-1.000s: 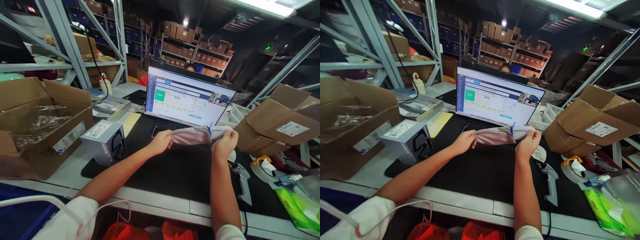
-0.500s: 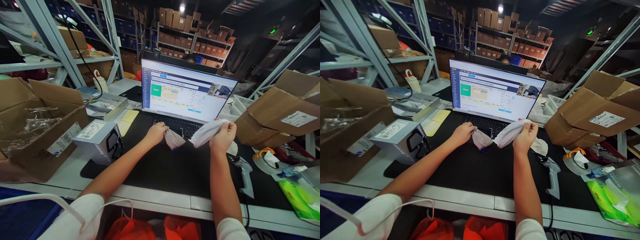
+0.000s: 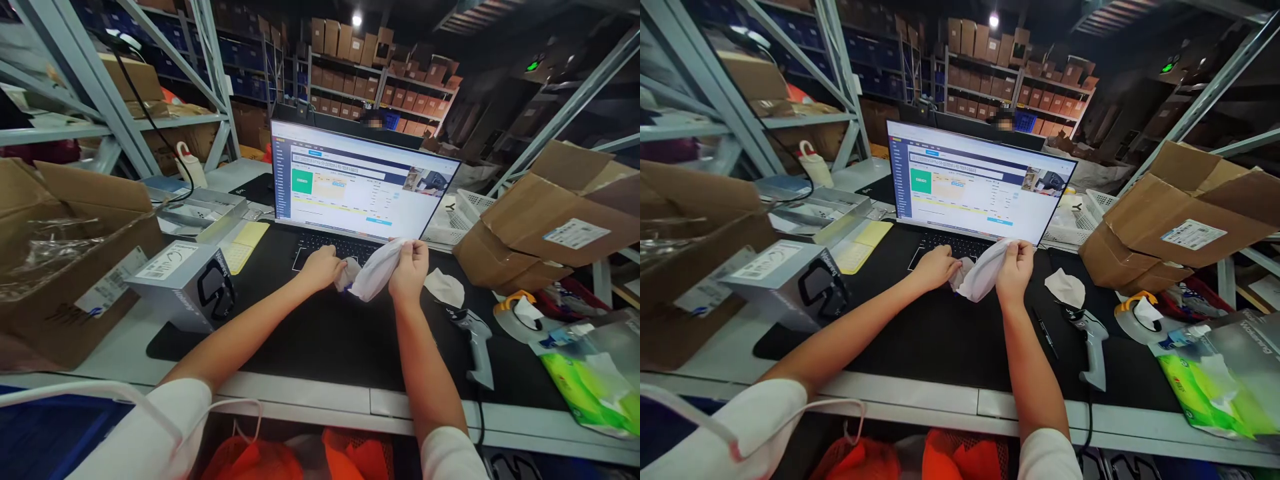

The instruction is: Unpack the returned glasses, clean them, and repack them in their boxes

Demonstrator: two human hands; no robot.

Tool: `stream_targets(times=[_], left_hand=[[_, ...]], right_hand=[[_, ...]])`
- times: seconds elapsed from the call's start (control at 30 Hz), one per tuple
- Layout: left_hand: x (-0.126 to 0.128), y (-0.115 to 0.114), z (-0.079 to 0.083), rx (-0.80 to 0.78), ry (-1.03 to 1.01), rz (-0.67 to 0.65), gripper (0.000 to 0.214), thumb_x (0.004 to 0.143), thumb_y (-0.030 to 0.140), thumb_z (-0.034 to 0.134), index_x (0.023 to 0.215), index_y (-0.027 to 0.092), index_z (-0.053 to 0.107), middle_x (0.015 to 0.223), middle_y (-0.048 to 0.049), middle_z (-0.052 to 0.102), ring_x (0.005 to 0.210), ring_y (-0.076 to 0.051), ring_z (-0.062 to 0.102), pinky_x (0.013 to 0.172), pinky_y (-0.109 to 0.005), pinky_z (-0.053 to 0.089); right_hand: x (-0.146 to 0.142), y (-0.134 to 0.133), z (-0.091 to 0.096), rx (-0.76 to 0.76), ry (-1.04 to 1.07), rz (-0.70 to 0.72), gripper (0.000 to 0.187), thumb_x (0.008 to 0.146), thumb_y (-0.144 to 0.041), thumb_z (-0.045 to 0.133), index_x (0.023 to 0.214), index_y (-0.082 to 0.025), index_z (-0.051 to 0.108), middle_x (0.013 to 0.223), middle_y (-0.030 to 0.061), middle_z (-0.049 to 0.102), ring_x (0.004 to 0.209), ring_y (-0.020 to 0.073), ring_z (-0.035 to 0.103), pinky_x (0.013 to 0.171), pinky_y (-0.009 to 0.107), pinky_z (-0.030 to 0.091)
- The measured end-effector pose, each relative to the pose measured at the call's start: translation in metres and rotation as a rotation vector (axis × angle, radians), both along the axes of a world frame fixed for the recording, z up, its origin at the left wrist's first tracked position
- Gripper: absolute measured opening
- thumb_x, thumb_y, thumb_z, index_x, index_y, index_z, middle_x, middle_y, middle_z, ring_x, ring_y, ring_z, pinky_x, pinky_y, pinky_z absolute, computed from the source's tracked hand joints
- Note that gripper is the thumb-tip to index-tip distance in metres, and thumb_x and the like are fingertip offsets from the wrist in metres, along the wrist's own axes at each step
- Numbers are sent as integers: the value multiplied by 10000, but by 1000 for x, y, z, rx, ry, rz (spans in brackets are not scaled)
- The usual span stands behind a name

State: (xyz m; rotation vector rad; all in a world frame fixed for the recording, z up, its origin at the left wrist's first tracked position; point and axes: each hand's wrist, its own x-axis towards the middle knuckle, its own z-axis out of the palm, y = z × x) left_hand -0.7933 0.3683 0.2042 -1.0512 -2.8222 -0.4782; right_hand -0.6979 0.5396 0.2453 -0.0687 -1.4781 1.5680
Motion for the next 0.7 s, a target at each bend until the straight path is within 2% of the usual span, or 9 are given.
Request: stream_targets(times=[0.1, 0.17, 0.27, 0.37, 0.47, 0.53, 0.6, 0.7], left_hand=[[-5, 12, -4, 43, -49, 96, 500, 1053, 346, 251, 1277, 103, 627, 1219, -202, 665, 1144, -308, 645, 934, -397, 475], [-10, 17, -6, 48, -116, 101, 477, 1047, 367, 300, 1357, 110, 556, 1174, -182, 707, 1079, -291, 684, 864, -363, 499], [-9, 16, -5, 32, -205, 51, 471, 998, 476, 446, 1268, 133, 622, 1017, -146, 762, 923, -296, 726, 770, -347, 514], [8, 4, 4, 68, -171, 52, 455, 1007, 463, 423, 1183, 126, 673, 1035, -177, 755, 1009, -338, 711, 870, -408, 504], [32, -13, 9, 294, -176, -16, 526, 1043, 485, 309, 1377, 169, 566, 1203, -139, 721, 1133, -282, 675, 973, -389, 483], [44, -23, 7, 528, -340, -163, 634, 983, 558, 465, 1488, 176, 448, 1264, -123, 699, 1101, -257, 687, 937, -355, 513], [50, -31, -1, 688, -526, -256, 741, 852, 575, 676, 1433, 148, 503, 1244, -134, 703, 1056, -277, 699, 886, -356, 537], [46, -43, -16, 792, -762, -231, 670, 754, 567, 782, 1229, 127, 610, 1121, -138, 736, 976, -299, 721, 851, -393, 553]], right_hand=[[0, -1, 0, 6, -1, 11, 276, 943, -490, 576, 927, -228, 489, 917, 39, 748, 842, 174, 685, 785, 312, 510], [1, -1, 0, 11, -1, 10, 278, 944, -493, 571, 933, -229, 486, 928, 40, 744, 853, 176, 686, 799, 320, 510], [0, 0, -1, 13, -10, 15, 277, 943, -492, 567, 934, -229, 481, 935, 45, 741, 858, 177, 684, 808, 323, 510], [-2, -1, -3, 24, -36, 12, 282, 938, -498, 562, 932, -229, 479, 943, 49, 735, 865, 180, 682, 816, 327, 513], [-5, -11, -8, 5, -40, -11, 272, 942, -495, 548, 933, -232, 477, 958, 51, 730, 877, 179, 677, 837, 329, 514], [-8, -22, -13, -39, -43, -13, 266, 949, -496, 530, 935, -236, 474, 965, 53, 728, 879, 179, 677, 834, 326, 518], [-11, -33, -16, -89, -60, 44, 268, 953, -506, 516, 942, -242, 470, 975, 54, 726, 894, 183, 683, 829, 326, 527], [-14, -39, -18, -115, -111, 233, 275, 948, -524, 510, 942, -253, 470, 1037, 61, 716, 949, 195, 690, 811, 326, 540]])
